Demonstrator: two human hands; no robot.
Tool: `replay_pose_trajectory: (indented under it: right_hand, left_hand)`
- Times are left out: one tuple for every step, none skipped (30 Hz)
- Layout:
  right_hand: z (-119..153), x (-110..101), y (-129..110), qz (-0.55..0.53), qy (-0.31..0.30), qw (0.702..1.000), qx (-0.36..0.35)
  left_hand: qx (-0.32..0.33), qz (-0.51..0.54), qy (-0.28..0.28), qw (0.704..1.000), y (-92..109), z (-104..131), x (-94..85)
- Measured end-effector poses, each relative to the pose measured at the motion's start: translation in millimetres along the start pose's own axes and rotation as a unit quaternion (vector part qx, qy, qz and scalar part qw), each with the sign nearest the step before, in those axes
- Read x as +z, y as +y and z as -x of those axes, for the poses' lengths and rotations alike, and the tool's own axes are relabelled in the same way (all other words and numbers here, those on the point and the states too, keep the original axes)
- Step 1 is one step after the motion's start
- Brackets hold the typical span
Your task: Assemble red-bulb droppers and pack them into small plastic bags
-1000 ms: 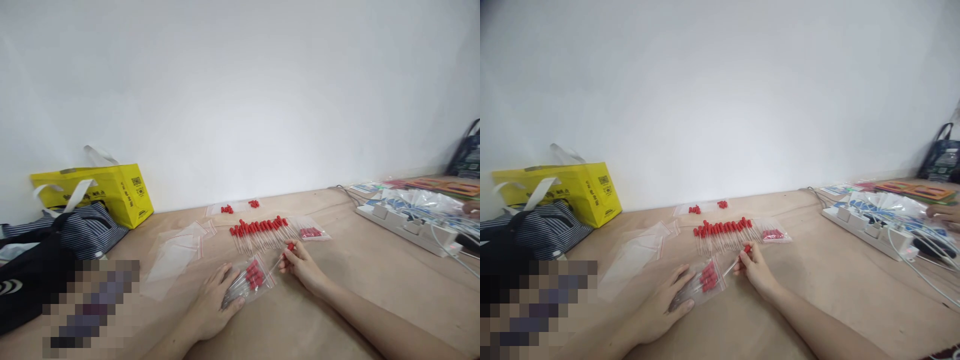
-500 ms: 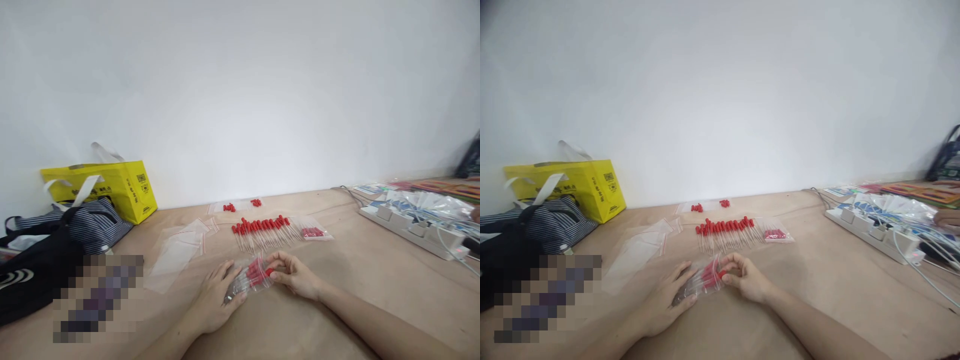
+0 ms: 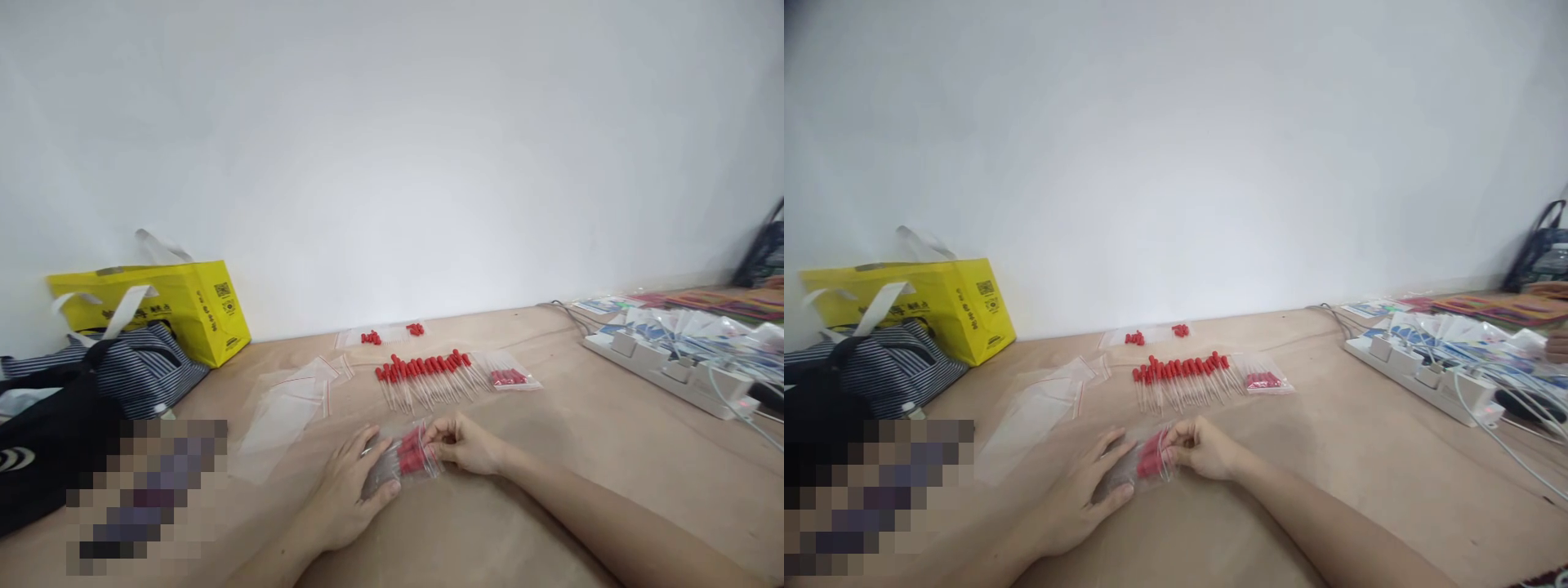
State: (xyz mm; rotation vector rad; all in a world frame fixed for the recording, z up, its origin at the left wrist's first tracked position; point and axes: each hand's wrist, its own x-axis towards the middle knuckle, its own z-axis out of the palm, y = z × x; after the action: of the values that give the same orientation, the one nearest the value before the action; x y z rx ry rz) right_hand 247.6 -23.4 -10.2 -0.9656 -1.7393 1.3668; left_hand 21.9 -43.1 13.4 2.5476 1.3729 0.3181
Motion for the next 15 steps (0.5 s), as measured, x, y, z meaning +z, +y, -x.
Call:
replay_pose_trajectory:
  right_hand:
    - [0.0,1.0,1.3,-0.005,0.002,1.000,-0.010]
    - [0.1,2.0,2.6,-0.007,-0.001,1.000,-0.015]
    - [0.3,2.9,3.6,-0.002,-0.008,1.000,-0.016]
    - [0.6,3.6,4.4,0.008,-0.011,1.000,-0.018]
    - [0.9,4.3,4.7,0.024,-0.004,1.000,-0.019]
    - [1.3,4.9,4.7,0.042,0.013,0.999,-0.021]
    - [1.8,5.2,4.3,0.057,0.032,0.998,-0.024]
    - [2.3,5.4,3.8,0.067,0.046,0.996,-0.026]
    - [3.0,5.4,3.3,0.076,0.049,0.996,-0.028]
    - [3.7,5.1,2.8,0.084,0.039,0.995,-0.029]
    - [4.6,4.7,2.4,0.091,0.021,0.995,-0.029]
    - [5.4,4.2,2.2,0.099,0.004,0.995,-0.030]
    - [6.1,3.7,2.1,0.106,-0.004,0.994,-0.034]
    - [6.6,3.2,2.3,0.111,-0.003,0.993,-0.040]
    - [6.8,2.9,2.7,0.114,0.001,0.992,-0.049]
  left_hand:
    - [0.004,-0.003,0.003,1.000,-0.6,-0.4,0.1]
    - [0.007,-0.006,0.006,1.000,-1.1,-0.7,0.2]
    - [0.008,-0.009,0.008,1.000,-1.3,-1.0,0.3]
    - [0.008,-0.010,0.009,1.000,-1.5,-1.1,0.3]
    - [0.006,-0.011,0.008,1.000,-1.5,-1.2,0.5]
    - [0.005,-0.012,0.007,1.000,-1.5,-1.1,0.6]
    - [0.006,-0.013,0.004,1.000,-1.5,-1.0,0.8]
    - [0.007,-0.014,0.002,1.000,-1.6,-0.9,1.0]
    - [0.009,-0.015,0.000,1.000,-1.8,-0.7,1.3]
    - [0.011,-0.015,-0.001,1.000,-2.0,-0.6,1.4]
    - [0.011,-0.015,-0.002,1.000,-2.2,-0.4,1.6]
    - [0.011,-0.014,-0.003,1.000,-2.5,-0.4,1.6]
    - [0.010,-0.013,-0.004,1.000,-2.7,-0.3,1.6]
    - [0.010,-0.013,-0.003,1.000,-3.0,-0.3,1.6]
    - [0.009,-0.013,-0.003,1.000,-3.1,-0.3,1.6]
